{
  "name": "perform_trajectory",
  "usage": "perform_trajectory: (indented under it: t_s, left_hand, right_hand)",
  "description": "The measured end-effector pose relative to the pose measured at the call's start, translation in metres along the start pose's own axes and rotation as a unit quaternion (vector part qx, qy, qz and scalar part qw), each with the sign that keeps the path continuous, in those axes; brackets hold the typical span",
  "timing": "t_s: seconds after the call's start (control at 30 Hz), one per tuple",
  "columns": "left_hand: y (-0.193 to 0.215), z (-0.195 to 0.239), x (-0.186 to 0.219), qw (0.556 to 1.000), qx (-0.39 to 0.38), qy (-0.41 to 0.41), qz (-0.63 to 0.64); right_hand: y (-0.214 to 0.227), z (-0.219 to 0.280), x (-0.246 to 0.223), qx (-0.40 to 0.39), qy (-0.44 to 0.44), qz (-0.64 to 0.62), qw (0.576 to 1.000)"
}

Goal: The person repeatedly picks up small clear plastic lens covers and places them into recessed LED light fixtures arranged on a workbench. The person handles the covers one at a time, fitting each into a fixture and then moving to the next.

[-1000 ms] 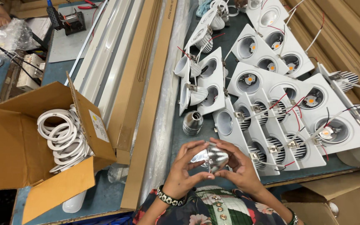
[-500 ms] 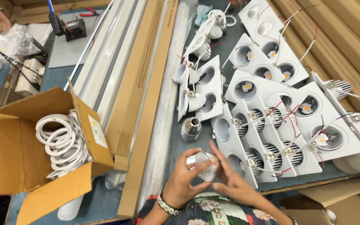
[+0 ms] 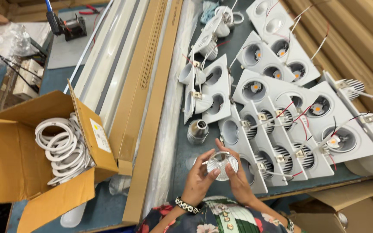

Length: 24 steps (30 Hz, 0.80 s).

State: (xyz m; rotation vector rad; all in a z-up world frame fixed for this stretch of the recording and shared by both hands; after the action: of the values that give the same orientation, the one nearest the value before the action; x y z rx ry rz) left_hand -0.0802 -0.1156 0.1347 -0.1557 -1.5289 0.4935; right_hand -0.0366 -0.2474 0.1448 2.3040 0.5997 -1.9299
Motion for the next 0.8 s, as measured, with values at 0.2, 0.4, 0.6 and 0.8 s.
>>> perform_trajectory:
  t_s: [0.2,0.4,0.6,0.8]
  left_hand:
    - [-0.001,0.009,0.001,0.998,-0.022,-0.053,-0.014]
    - [-0.006,0.011,0.009,0.997,-0.042,-0.040,-0.043]
    - [-0.011,0.013,0.026,0.976,-0.007,-0.148,-0.159]
    - [-0.014,0.010,0.086,0.857,0.085,-0.363,-0.355]
  right_hand:
    - [0.006,-0.004,-0.030,-0.004,0.052,0.023,0.998]
    - [0.020,0.001,-0.027,0.010,0.053,-0.003,0.999]
    - [0.017,0.003,-0.016,0.057,0.087,-0.096,0.990]
    - [0.011,0.012,0.024,0.054,-0.079,-0.209,0.973]
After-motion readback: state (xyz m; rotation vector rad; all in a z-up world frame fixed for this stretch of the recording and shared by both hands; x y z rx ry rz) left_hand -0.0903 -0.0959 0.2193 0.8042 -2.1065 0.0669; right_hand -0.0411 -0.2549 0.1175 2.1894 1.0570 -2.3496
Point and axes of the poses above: each hand's wrist, its own z-axis away from the middle knuckle, its own y-axis out of the back of the hand, x = y × z, the point moved 5 cm from there along -z, towards the middle knuckle, and after that the axes turned 10 degrees about x, right-handed, at the moved point
